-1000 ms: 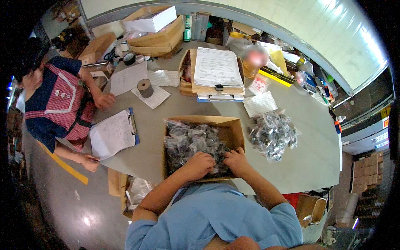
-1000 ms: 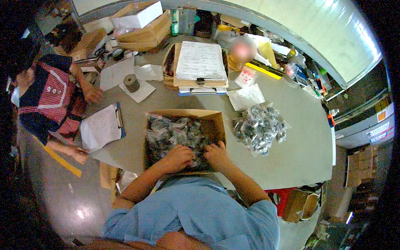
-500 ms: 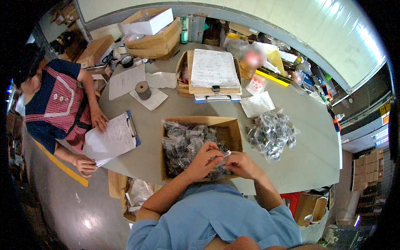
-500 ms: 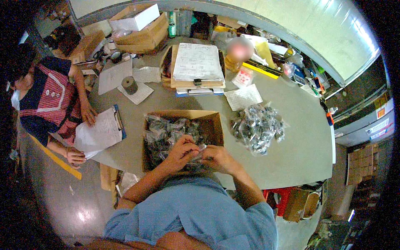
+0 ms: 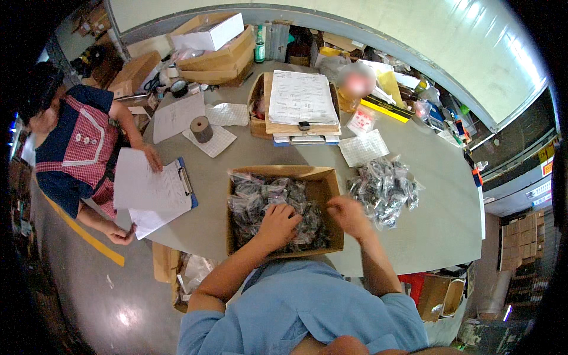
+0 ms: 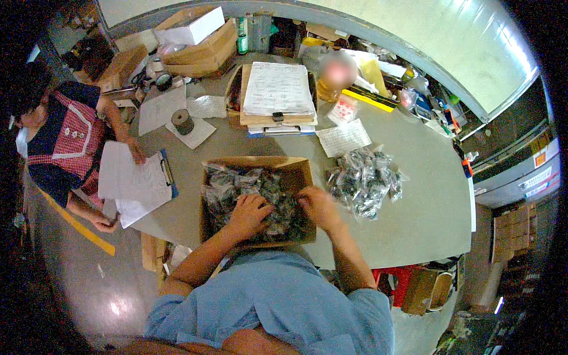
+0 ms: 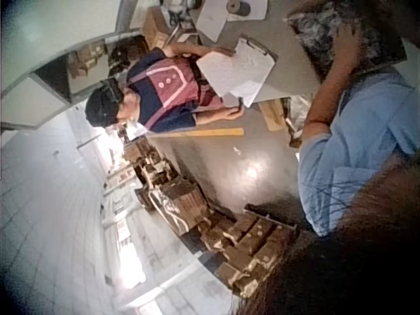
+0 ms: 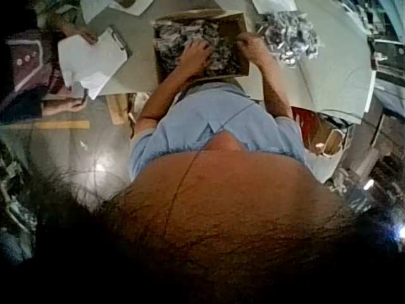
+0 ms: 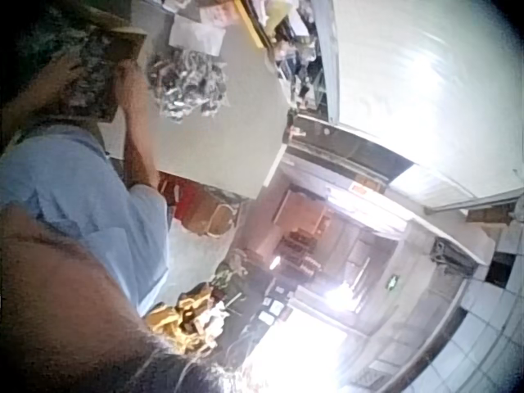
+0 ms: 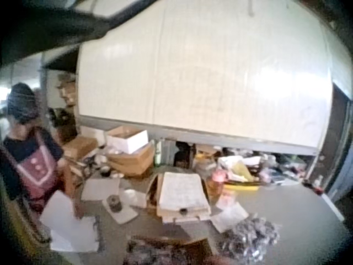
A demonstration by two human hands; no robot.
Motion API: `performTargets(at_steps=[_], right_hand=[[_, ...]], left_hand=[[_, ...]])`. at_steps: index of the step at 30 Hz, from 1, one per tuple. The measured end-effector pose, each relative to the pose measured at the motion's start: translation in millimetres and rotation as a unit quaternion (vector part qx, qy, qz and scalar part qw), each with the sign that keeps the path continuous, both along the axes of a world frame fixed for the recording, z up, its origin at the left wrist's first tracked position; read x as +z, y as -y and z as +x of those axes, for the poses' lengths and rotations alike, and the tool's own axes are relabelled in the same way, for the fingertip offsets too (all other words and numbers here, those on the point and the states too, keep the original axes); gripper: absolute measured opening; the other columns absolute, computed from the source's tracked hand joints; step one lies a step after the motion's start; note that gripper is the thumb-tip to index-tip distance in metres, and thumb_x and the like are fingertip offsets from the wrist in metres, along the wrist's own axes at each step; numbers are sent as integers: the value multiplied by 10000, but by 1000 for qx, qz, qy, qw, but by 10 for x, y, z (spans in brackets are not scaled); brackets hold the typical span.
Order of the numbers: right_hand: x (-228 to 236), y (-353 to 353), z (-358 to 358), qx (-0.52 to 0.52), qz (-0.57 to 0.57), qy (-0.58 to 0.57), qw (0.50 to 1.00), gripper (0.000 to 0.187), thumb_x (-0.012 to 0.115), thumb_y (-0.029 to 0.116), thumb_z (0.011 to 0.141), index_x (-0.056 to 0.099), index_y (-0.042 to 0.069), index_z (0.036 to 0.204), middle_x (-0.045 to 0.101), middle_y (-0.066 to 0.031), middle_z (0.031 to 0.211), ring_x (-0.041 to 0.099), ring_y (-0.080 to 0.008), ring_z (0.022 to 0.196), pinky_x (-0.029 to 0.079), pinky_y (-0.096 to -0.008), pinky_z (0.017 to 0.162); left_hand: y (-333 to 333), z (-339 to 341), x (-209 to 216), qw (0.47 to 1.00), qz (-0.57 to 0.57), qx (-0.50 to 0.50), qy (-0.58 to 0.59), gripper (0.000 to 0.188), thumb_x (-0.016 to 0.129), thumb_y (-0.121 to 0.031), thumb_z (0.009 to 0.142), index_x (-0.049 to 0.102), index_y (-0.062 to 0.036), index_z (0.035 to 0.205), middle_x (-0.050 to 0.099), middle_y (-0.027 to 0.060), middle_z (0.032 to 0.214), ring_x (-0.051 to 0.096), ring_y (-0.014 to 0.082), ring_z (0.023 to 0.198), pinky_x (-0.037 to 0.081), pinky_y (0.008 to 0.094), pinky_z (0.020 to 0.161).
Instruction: The person takes small plastic bags containing metal parts out of a box and places them onto a table, while another person handles a clipboard and documents.
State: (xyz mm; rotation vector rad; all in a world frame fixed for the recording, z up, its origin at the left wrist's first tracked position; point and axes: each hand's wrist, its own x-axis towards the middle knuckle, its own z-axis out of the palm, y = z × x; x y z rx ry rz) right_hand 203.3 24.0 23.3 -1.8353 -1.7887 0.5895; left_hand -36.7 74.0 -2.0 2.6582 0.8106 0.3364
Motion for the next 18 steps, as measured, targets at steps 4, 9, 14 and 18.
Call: performTargets(at_steps=[4,9,14,18], right_hand=[[-627,-307,-418,11,-50,-23,998,336,644,218,810,571,3,1057,560,-230,1108,540,-380,1021,437,-438,878],[-470,-422,-671,-31,-118,22,992,409,709,236,762,558,-4,1056,511,-228,1123,523,-379,1028,435,-423,875],[-507,-375,-436,3,-8,-115,993,260,707,195,773,588,40,945,514,-180,1117,500,-334,1062,448,-376,862],[-273,-196,-277,86,-34,-535,840,135,670,73,804,630,44,930,444,-110,1264,501,-232,1095,401,-358,914]], left_hand=[[-12,-72,-49,999,12,0,44,203,654,-135,718,596,-101,910,547,79,1080,486,292,1080,352,452,932],[-30,-238,-41,977,-36,5,211,109,602,-138,803,579,-79,892,572,98,1045,534,307,990,402,444,865],[62,-356,261,911,-209,222,278,146,532,-171,913,513,-28,894,588,152,798,587,291,696,472,364,633],[17,-382,131,892,-142,296,312,169,518,-192,926,502,-27,892,564,161,723,552,292,610,452,356,584]])
